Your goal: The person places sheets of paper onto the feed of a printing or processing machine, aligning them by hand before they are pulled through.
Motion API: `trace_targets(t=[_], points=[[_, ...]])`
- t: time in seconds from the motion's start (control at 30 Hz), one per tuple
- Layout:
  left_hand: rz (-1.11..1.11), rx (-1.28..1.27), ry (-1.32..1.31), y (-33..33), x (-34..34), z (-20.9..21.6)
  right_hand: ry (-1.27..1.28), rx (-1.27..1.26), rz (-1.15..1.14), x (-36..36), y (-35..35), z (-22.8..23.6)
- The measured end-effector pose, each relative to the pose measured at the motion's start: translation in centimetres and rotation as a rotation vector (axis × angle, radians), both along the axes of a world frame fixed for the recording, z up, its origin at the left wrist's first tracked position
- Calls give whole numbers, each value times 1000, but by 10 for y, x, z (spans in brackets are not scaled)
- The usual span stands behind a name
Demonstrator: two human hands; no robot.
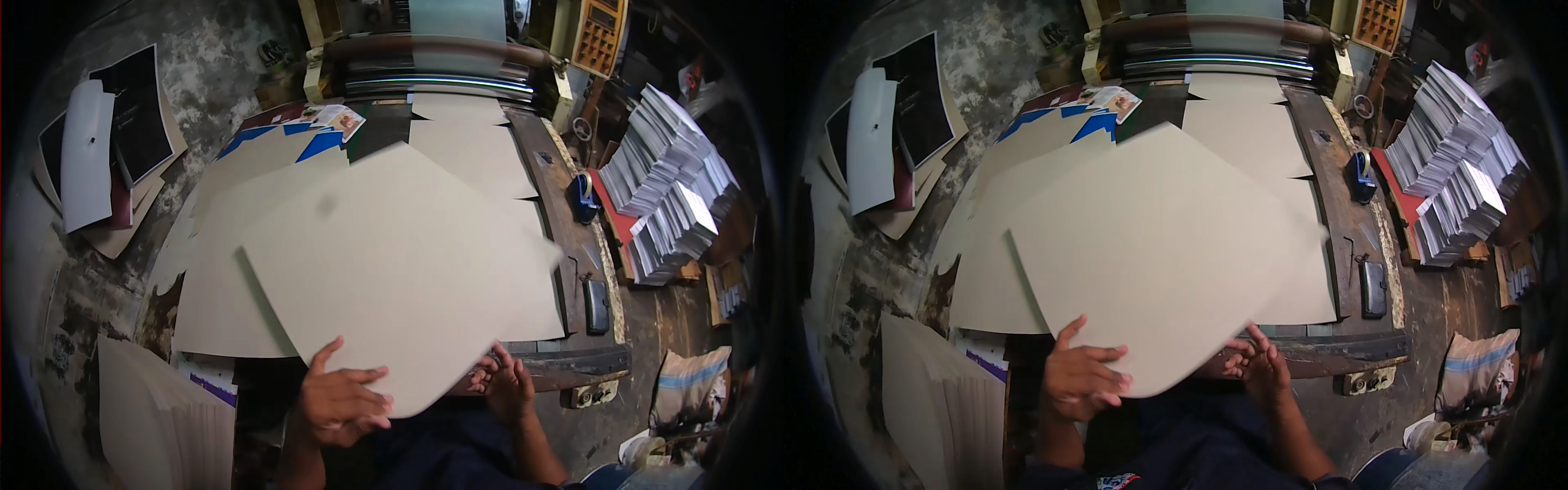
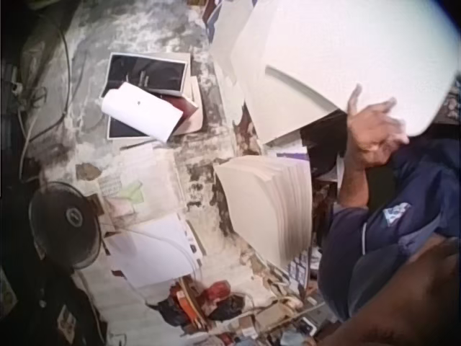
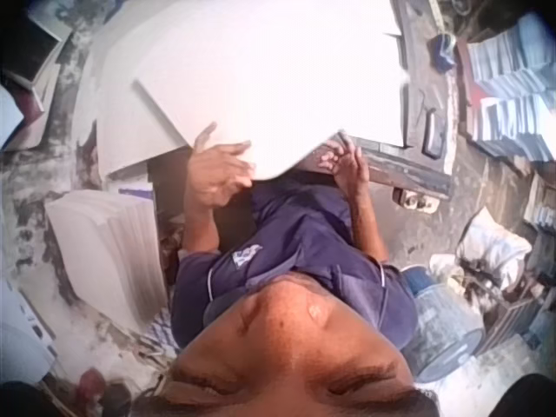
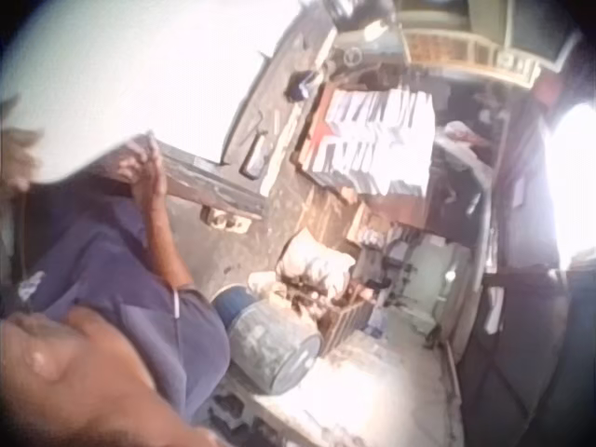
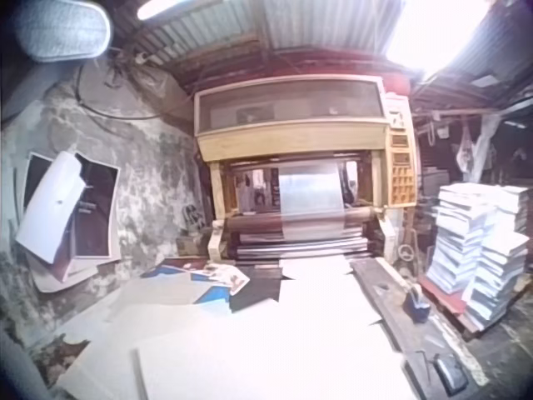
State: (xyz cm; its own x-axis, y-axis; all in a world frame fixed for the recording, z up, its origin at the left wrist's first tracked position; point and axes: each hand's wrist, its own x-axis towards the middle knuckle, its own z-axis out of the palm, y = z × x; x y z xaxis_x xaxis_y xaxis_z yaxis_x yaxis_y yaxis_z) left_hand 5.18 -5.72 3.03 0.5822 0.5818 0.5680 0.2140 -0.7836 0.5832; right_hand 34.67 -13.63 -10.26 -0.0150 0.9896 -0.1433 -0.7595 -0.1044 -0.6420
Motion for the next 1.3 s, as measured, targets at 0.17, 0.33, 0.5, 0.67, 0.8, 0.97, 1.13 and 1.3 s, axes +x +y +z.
trace_targets(t=[0.17,0.33,0.5,0.67,0.8,0.97,1.13,1.3], points=[[-89,-2,223,-12,3,4,-105,-243,61,19,-18,-15],[349,145,193,20,-23,-7,-111,-362,60,18,-58,-55],[552,46,193,36,-27,-22,-126,-389,136,2,-91,-59],[615,64,158,40,-35,-42,-136,-441,230,-5,-110,-46],[610,60,149,40,-33,-43,-173,-359,297,-3,-113,-47],[615,56,151,41,-34,-43,-153,-386,301,-6,-112,-47],[620,43,141,42,-32,-43,-132,-390,291,-5,-108,-48],[626,40,129,40,-31,-45,-57,-456,210,-5,-91,-48]])
